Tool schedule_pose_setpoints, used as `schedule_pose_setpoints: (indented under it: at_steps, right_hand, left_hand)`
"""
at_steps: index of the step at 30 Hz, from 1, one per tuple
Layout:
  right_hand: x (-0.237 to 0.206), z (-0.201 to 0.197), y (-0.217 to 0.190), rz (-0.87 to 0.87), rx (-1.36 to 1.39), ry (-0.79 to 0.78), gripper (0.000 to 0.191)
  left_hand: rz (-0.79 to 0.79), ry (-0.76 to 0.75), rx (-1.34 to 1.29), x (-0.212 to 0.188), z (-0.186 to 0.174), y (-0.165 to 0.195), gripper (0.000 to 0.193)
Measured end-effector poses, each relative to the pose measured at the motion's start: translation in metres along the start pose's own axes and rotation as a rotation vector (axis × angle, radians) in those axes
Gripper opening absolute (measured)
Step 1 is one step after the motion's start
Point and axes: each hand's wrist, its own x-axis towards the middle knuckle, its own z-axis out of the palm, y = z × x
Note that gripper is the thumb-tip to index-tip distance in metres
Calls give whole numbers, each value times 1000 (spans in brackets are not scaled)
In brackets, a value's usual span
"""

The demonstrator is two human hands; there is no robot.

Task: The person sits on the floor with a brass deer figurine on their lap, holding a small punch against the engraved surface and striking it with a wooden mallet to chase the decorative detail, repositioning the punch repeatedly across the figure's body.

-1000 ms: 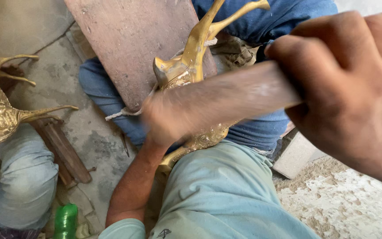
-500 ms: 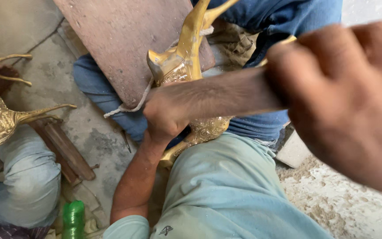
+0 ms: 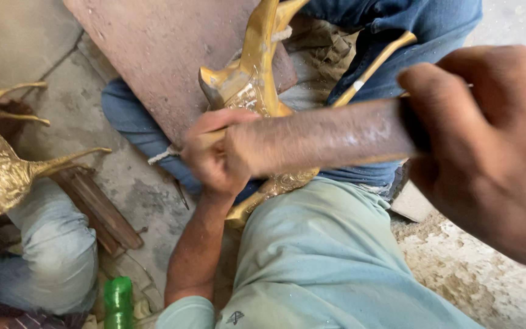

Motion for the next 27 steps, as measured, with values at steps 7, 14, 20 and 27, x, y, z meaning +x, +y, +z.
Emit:
schedule_pose_setpoints:
  at_steps: [7,14,20,27]
  right_hand:
    - [-18,45,0,411,442,120,54]
    - [-26,31,-15,310,520,191,72]
    - [2,14,-30,82,240,200,62]
    - [27,-8,-32,-7,330,233,51]
  left_hand:
    - [31,-143,-31,22,-4,3,24]
    - [168,-273,143,17,-9,-18,28]
    - [167,-363,382,-10,-22,-47,28]
    - [227,-348,453,-26,-23,-60,31]
